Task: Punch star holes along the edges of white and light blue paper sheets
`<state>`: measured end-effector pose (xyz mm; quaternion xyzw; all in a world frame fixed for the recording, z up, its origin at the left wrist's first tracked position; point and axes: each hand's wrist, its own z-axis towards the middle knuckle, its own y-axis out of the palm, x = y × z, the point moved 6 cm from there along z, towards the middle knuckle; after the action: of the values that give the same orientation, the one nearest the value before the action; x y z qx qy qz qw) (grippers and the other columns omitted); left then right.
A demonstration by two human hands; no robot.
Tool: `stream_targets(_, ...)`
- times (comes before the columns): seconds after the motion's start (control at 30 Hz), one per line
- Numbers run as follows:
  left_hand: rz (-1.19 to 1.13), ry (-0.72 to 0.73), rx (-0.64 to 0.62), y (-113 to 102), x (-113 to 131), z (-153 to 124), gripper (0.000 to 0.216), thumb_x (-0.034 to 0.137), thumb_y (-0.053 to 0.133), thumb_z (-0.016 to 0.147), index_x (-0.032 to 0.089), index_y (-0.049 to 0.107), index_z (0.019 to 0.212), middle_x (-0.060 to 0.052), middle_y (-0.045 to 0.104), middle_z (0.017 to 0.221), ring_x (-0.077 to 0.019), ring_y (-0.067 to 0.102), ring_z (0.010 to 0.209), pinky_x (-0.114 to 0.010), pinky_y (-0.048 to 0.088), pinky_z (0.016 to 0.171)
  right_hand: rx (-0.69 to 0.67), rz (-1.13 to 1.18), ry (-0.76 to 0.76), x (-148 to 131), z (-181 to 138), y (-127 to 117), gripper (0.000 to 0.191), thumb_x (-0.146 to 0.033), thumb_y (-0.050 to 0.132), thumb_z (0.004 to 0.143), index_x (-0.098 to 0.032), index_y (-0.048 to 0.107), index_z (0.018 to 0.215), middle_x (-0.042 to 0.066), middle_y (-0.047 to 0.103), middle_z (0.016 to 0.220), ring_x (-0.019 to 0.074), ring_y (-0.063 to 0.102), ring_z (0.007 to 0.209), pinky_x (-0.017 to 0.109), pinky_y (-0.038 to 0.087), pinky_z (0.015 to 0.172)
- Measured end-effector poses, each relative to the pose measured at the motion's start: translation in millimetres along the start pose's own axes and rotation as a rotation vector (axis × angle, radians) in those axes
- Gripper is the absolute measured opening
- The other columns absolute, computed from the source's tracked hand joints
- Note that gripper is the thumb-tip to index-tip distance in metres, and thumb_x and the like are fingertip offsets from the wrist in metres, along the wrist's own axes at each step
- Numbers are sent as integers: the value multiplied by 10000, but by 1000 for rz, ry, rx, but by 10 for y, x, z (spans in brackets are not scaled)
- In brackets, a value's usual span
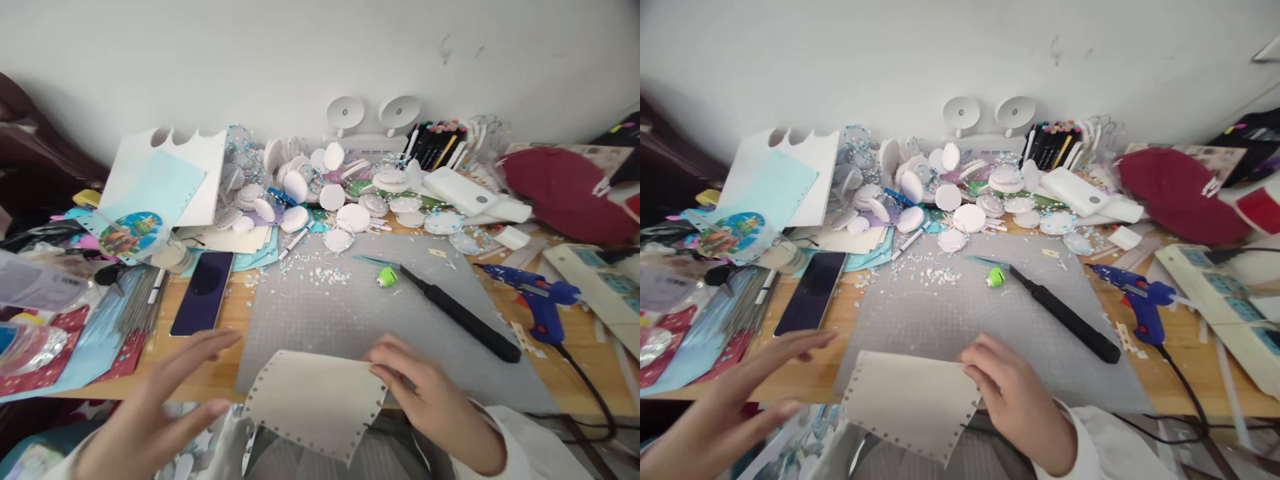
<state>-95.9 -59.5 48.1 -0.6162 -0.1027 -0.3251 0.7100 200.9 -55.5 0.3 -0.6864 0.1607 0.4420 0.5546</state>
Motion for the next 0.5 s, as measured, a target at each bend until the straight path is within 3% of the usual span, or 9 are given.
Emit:
stream_targets(0.03,-70,112,-117,170,144,189,501,494,662,752,228,599,1172,-75,670,1065,-173,627,829,-233,519,720,-3,9,-12,-17,8,7,203,-206,386,940,-227,569,853,19,584,828,146,585,803,244,470,714)
stream_targets(0.07,-143,173,-220,328,249,357,324,415,591,836,207,633,1081,-71,680,955,-149,614,764,-215,505,676,4,10,-17,-25,17,0,188,-209,396,938,-228,570,870,19,586,832,145,585,804,244,470,714)
stream_targets(0.1,-212,223,-341,488,335,495,239,356,502,896,181,665,891,-50,661,779,-129,584,664,-210,482,628,36,2,-17,-22,30,-33,166,-215,407,935,-228,569,900,20,588,837,146,585,804,245,470,713)
stream_targets(0.13,-266,250,-422,615,394,615,327,320,437,924,159,639,722,-30,599,642,-118,541,589,-214,455,593,96,-19,-11,-8,49,-95,146,-224,419,932,-226,565,939,24,589,842,148,585,802,249,470,714)
stream_targets(0.17,-307,251,-474,716,422,722,360,320,442,916,146,599,642,-20,556,591,-114,512,559,-217,429,563,175,-54,5,19,75,-178,141,-233,430,928,-221,557,986,30,588,850,152,585,794,258,471,716)
stream_targets(0.3,-599,140,-749,1053,421,959,362,354,464,900,117,576,651,1,513,563,-89,446,502,-194,358,479,490,-377,77,167,269,-539,219,-285,475,903,-174,528,1084,68,553,884,173,561,698,324,473,718)
stream_targets(0.37,-757,40,-821,1176,381,1022,374,390,505,876,109,561,636,16,476,531,-70,398,457,-176,307,427,503,-548,97,255,440,-596,265,-304,504,885,-165,513,1111,99,545,936,218,566,780,359,472,740)
stream_targets(0.5,-905,-44,-819,1336,323,1076,432,475,556,826,106,536,604,20,459,517,-64,384,452,-162,287,407,405,-693,77,397,747,-566,222,-268,549,848,-140,531,1028,123,546,891,286,547,864,420,466,754)
